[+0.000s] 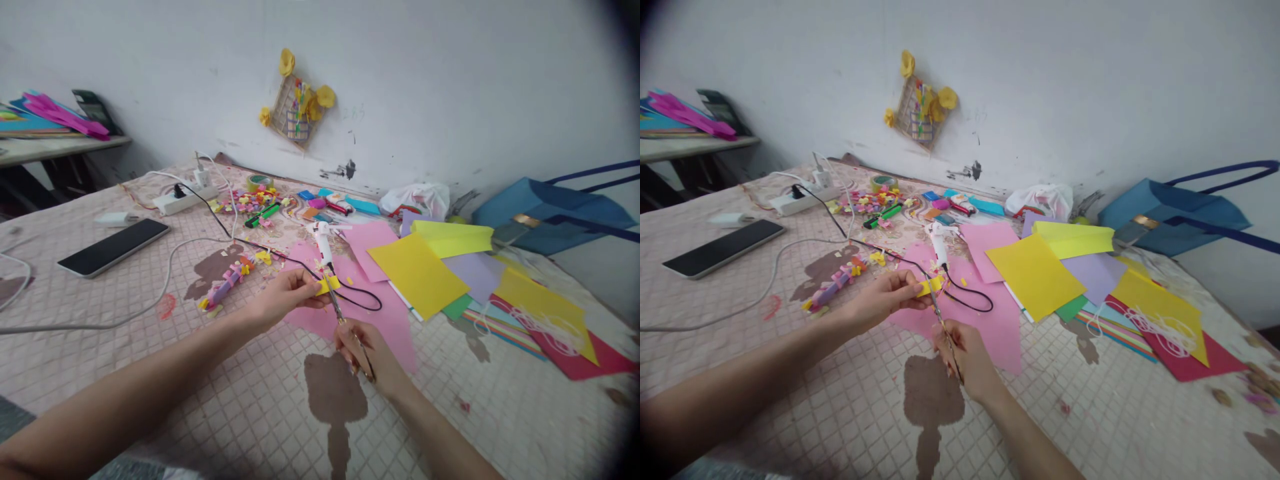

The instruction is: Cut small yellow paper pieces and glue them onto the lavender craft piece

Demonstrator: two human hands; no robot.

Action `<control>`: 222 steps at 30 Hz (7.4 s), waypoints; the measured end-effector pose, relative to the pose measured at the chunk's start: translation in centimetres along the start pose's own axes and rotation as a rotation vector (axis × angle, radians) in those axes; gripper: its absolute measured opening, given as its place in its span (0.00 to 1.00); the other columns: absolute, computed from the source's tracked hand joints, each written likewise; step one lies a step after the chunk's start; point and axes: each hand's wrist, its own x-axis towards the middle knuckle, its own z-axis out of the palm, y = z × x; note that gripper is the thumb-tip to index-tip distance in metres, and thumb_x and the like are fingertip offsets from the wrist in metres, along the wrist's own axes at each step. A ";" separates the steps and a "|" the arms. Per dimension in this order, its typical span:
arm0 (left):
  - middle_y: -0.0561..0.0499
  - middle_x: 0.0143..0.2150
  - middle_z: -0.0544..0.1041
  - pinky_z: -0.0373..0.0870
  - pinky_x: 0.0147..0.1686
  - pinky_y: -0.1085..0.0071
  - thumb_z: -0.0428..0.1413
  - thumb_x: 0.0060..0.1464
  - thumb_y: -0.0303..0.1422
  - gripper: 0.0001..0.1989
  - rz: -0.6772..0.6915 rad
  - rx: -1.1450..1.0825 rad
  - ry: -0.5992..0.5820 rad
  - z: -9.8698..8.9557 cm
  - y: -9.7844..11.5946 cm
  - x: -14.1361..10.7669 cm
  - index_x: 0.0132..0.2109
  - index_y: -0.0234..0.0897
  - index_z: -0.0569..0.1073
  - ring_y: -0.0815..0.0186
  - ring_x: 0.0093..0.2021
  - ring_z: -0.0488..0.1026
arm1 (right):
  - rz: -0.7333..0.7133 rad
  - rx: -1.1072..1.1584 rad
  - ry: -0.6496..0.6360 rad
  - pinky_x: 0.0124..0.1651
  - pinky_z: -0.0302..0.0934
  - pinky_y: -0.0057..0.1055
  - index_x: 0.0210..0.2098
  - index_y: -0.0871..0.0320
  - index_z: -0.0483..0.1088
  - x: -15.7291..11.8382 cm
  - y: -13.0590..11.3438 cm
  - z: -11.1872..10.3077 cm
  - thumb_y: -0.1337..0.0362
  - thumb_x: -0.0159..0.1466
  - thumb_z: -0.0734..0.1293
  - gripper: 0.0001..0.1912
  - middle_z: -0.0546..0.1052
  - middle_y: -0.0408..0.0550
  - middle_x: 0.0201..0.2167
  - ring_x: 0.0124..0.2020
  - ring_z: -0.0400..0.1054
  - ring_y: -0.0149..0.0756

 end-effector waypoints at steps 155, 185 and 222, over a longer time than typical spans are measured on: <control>0.50 0.28 0.75 0.68 0.33 0.72 0.59 0.50 0.36 0.11 -0.041 0.243 -0.179 -1.6 0.7 0.7 0.31 0.32 0.68 0.72 0.28 0.72 | 0.034 0.504 -0.317 0.17 0.46 0.24 0.22 0.61 0.66 0.0 0.8 -0.5 0.45 0.63 0.54 0.28 0.59 0.38 0.11 0.12 0.52 0.25; 0.50 0.28 0.75 0.69 0.32 0.74 0.59 0.50 0.35 0.10 -0.075 0.274 -0.184 -2.2 0.5 0.8 0.31 0.32 0.68 0.72 0.28 0.72 | -0.110 -0.367 0.267 0.20 0.43 0.27 0.21 0.56 0.59 0.6 0.3 -2.9 0.47 0.60 0.59 0.21 0.59 0.38 0.13 0.15 0.53 0.29; 0.53 0.27 0.71 0.66 0.27 0.75 0.58 0.48 0.35 0.10 -0.023 0.369 -0.054 0.5 -1.9 -0.3 0.32 0.32 0.68 0.72 0.26 0.68 | -0.191 -0.049 0.077 0.21 0.53 0.24 0.30 0.58 0.65 1.5 0.7 -2.7 0.58 0.60 0.63 0.09 0.66 0.40 0.23 0.20 0.59 0.26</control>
